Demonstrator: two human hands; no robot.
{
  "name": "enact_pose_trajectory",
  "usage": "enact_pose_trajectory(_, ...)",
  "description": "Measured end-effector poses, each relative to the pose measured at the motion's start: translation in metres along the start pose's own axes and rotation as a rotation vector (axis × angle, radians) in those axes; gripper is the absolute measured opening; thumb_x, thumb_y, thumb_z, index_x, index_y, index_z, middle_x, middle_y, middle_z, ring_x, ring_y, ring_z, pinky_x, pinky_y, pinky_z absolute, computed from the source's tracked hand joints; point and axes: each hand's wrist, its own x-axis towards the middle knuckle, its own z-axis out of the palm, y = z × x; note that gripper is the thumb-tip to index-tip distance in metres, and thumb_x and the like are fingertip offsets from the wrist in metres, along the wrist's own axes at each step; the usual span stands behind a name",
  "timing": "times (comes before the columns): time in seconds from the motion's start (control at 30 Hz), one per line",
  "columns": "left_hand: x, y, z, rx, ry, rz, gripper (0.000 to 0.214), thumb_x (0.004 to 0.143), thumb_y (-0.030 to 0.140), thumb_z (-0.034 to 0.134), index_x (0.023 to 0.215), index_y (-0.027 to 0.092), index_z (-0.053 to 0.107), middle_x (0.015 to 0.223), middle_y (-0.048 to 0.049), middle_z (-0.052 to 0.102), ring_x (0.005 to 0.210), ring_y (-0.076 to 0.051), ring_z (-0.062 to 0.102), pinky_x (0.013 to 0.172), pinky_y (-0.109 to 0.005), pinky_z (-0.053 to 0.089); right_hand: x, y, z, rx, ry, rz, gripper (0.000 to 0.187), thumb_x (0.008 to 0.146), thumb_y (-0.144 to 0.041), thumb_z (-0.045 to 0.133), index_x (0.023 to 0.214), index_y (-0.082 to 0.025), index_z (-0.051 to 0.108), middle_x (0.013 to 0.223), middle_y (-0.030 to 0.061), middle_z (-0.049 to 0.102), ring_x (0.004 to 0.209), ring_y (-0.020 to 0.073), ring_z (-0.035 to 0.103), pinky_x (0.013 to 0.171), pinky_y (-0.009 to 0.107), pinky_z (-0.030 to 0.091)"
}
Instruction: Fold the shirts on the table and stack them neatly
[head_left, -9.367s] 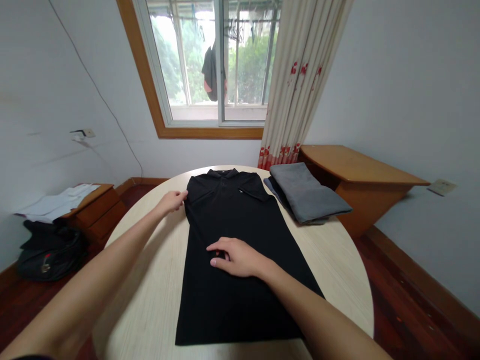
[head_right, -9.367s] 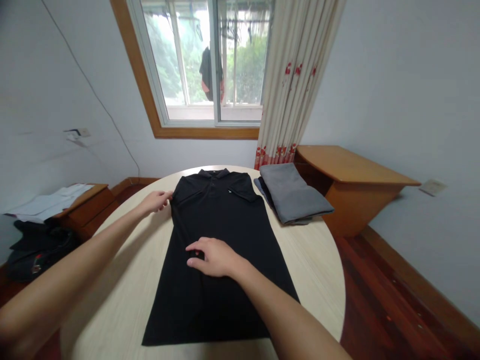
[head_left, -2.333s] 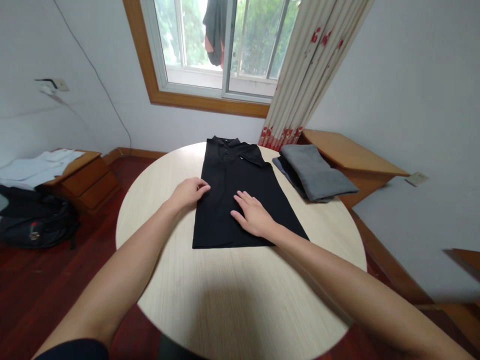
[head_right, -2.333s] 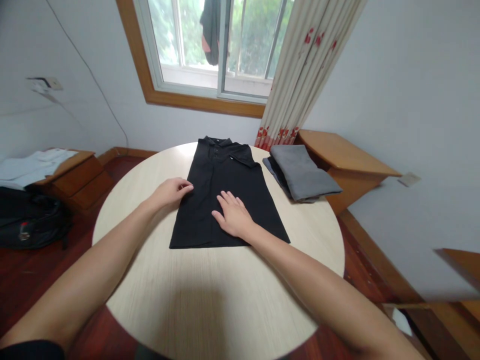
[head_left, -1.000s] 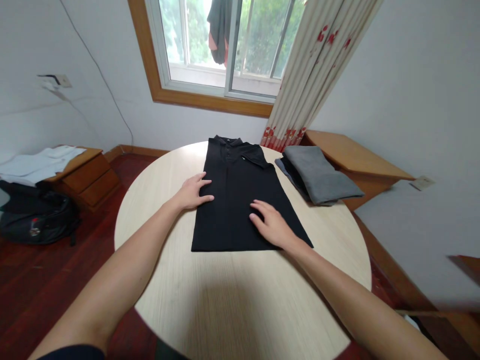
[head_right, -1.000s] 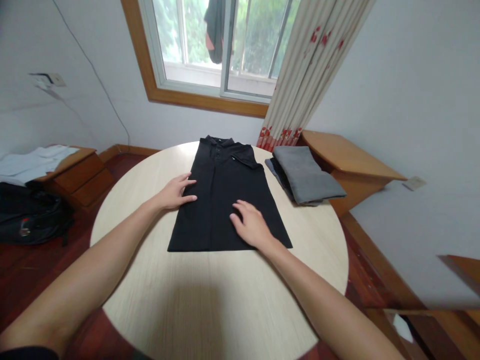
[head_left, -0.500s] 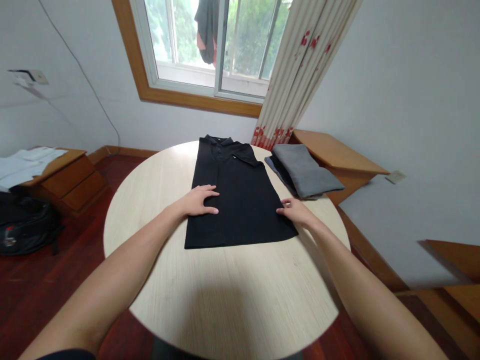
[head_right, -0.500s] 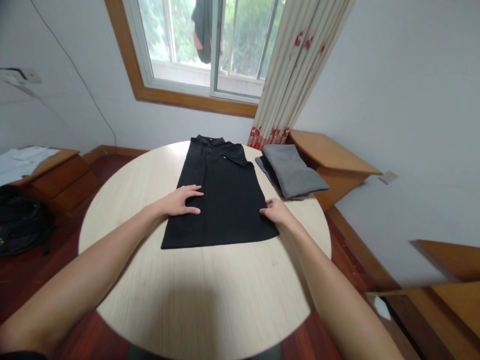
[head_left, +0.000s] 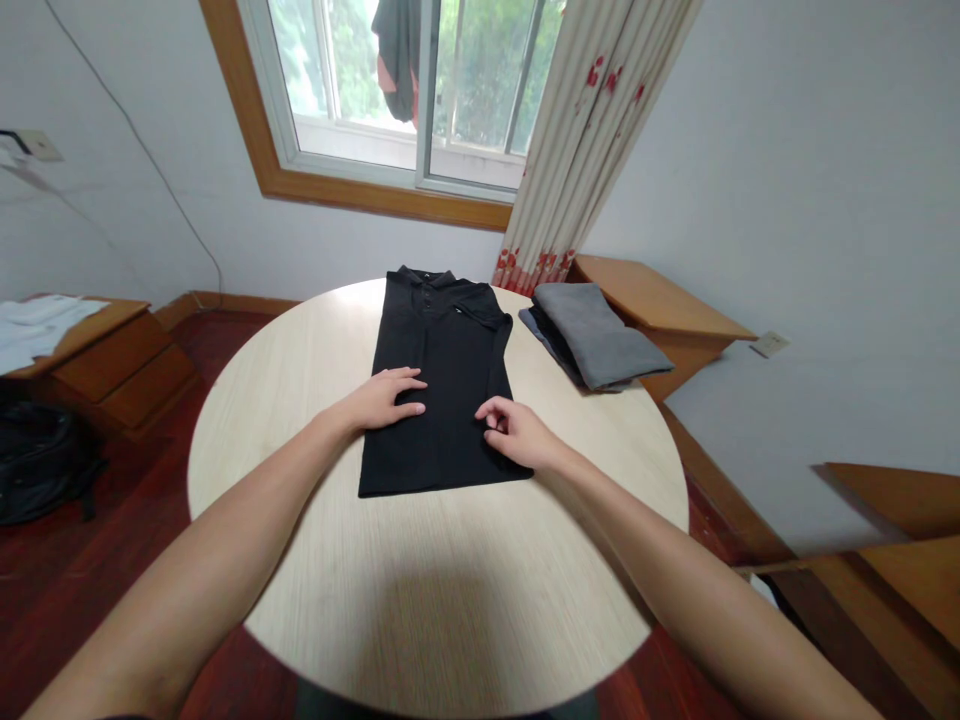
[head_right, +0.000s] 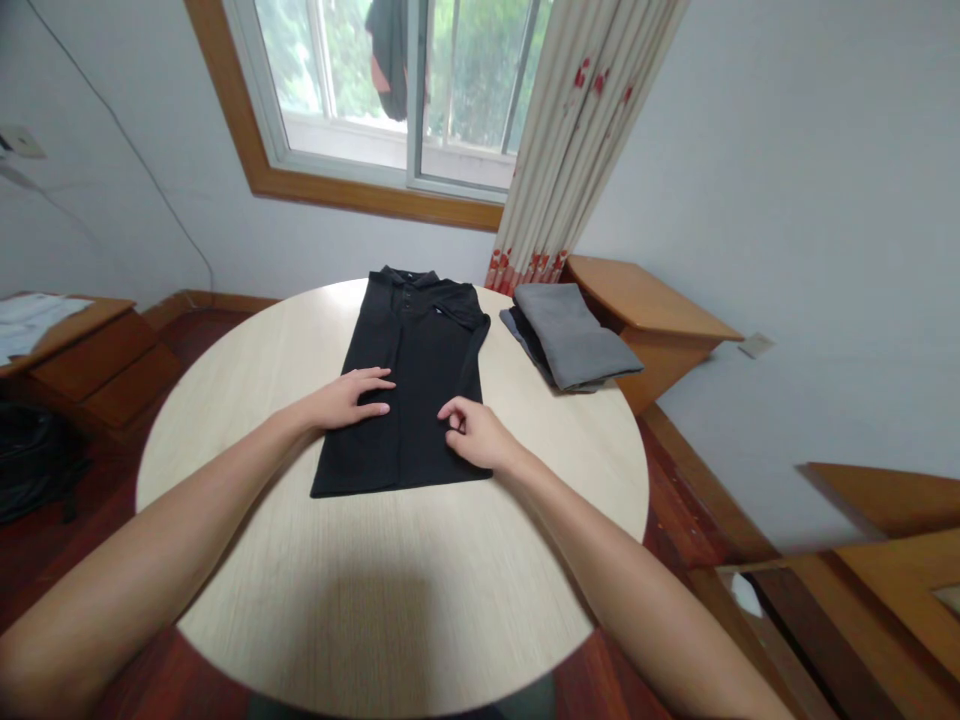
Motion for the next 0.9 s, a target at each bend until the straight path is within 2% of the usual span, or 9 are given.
enact_pose_trajectory(0.13,0.001,0.017,0.000,-0.009,0.068,0.024,0.058,0.095,0.057,0.048,0.133,0.016,0.063,0.154,-0.0155,0.047,0.144,-0.030,0.041,0.119,-0.046,0.032,0.002,-0.010,0.004,0.013,-0.212,0.026,0.021,0.080,-0.020,0.066,0.101,-0.018,0.065,0.081,-0.0013,0.060,0.063,0.0097,0.053,0.057,0.022,0.042)
enact_pose_trajectory(0.2,0.005,0.036,0.000,-0.017,0.067,0.067,0.049,0.098,0.048,0.048,0.131,0.016,0.064,0.148,-0.0142,0.054,0.138,-0.028,0.048,0.117,-0.043,0.037,0.008,-0.010,-0.009,0.089,-0.319,0.091,0.024,0.086,-0.034,0.066,0.104,-0.017,0.065,0.080,0.0000,0.064,0.059,0.0099,0.057,0.053,0.021,0.043)
enact_pose_trajectory(0.27,0.012,0.060,0.002,-0.022,0.018,0.125,0.042,0.099,0.040,0.048,0.132,0.018,0.063,0.139,-0.0116,0.061,0.129,-0.025,0.056,0.110,-0.039,0.043,0.023,-0.005,-0.028,0.127,-0.331,0.155,0.028,0.090,-0.043,0.064,0.099,-0.016,0.066,0.079,0.0018,0.066,0.055,0.0100,0.059,0.048,0.020,0.042)
enact_pose_trajectory(0.33,0.020,0.084,0.004,0.001,-0.053,0.157,0.043,0.098,0.037,0.049,0.137,0.019,0.059,0.129,-0.0104,0.065,0.118,-0.025,0.063,0.101,-0.037,0.049,0.046,0.006,-0.048,0.107,-0.196,0.219,0.029,0.093,-0.043,0.061,0.087,-0.015,0.065,0.077,0.0041,0.068,0.053,0.0098,0.059,0.045,0.019,0.041)
enact_pose_trajectory(0.4,0.027,0.102,0.008,0.028,-0.099,0.174,0.045,0.099,0.035,0.048,0.141,0.020,0.056,0.123,-0.0091,0.068,0.110,-0.025,0.066,0.093,-0.036,0.052,0.077,0.022,-0.066,0.072,0.024,0.296,0.029,0.096,-0.038,0.058,0.078,-0.015,0.063,0.076,0.0059,0.069,0.052,0.0097,0.059,0.043,0.018,0.041)
enact_pose_trajectory(0.53,0.034,0.114,0.021,0.108,-0.158,0.191,0.048,0.093,0.015,0.044,0.138,0.024,0.060,0.116,-0.0066,0.068,0.101,-0.023,0.067,0.083,-0.032,0.053,0.143,0.060,-0.091,0.038,0.355,0.467,0.024,0.096,-0.032,0.059,0.079,-0.015,0.063,0.082,0.0071,0.071,0.054,0.0099,0.061,0.045,0.018,0.046)
enact_pose_trajectory(0.6,0.033,0.112,0.027,0.161,-0.163,0.210,0.050,0.088,0.011,0.048,0.134,0.023,0.063,0.115,-0.0072,0.067,0.099,-0.023,0.066,0.081,-0.033,0.053,0.172,0.077,-0.098,0.023,0.414,0.511,0.024,0.095,-0.033,0.060,0.079,-0.015,0.063,0.083,0.0077,0.071,0.056,0.0104,0.062,0.047,0.019,0.049)
enact_pose_trajectory(0.7,0.031,0.108,0.034,0.191,-0.128,0.244,0.040,0.093,0.016,0.048,0.129,0.022,0.065,0.110,-0.0076,0.067,0.093,-0.022,0.064,0.076,-0.035,0.052,0.211,0.095,-0.103,0.004,0.430,0.525,0.025,0.092,-0.037,0.065,0.081,-0.014,0.065,0.080,0.0082,0.071,0.061,0.0130,0.064,0.052,0.021,0.052)
enact_pose_trajectory(0.9,0.033,0.104,0.040,0.209,-0.082,0.356,0.018,0.093,0.020,0.056,0.107,0.022,0.068,0.094,-0.0038,0.065,0.083,-0.020,0.059,0.063,-0.033,0.044,0.276,0.111,-0.109,-0.046,0.450,0.538,0.034,0.075,-0.041,0.081,0.088,-0.013,0.069,0.079,0.0115,0.071,0.082,0.0249,0.070,0.060,0.029,0.055)
